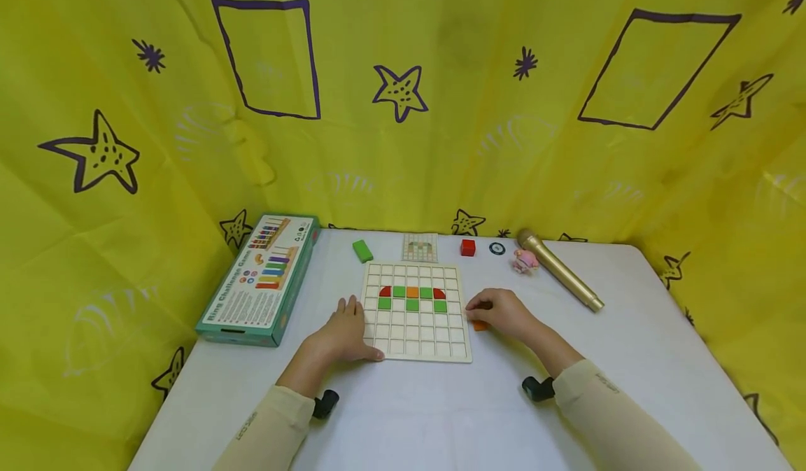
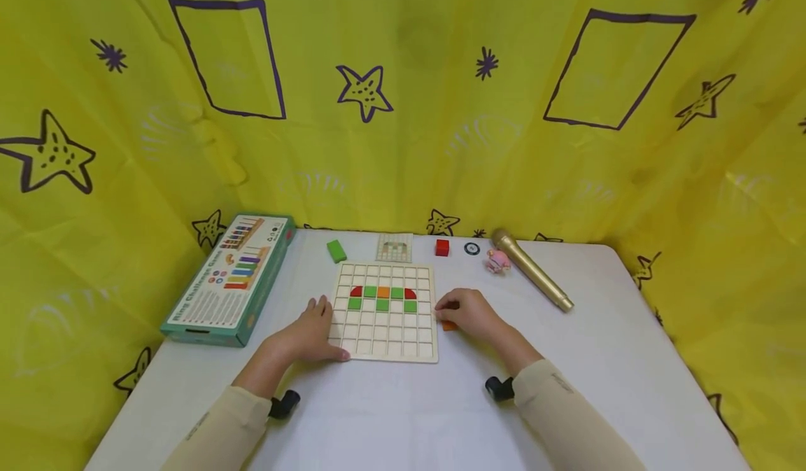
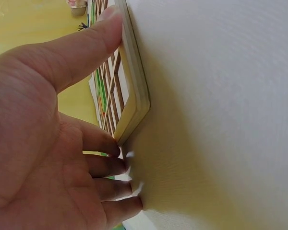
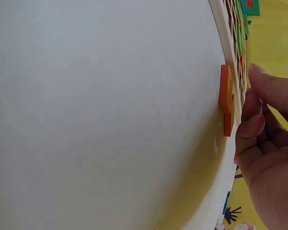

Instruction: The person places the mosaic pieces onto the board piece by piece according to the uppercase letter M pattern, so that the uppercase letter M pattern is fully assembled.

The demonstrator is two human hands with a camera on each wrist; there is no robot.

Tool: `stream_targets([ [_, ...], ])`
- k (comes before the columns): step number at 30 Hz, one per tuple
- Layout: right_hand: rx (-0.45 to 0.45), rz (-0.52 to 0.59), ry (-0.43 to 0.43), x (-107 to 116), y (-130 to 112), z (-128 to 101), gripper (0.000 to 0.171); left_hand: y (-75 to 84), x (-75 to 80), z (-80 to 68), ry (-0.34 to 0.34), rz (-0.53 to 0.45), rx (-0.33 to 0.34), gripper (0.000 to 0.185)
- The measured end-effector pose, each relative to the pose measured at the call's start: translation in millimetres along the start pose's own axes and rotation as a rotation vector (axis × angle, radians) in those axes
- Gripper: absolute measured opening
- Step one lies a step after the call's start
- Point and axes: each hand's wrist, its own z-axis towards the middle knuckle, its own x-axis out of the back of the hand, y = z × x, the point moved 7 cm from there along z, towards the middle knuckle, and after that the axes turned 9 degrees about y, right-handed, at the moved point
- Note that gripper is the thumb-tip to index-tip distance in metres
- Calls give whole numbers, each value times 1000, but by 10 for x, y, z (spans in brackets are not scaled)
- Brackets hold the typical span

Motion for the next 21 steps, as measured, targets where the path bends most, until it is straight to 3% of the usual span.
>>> stream_targets([
  [21, -44, 35, -37, 54, 170, -182, 15, 3, 10, 9, -6, 14, 4, 118],
])
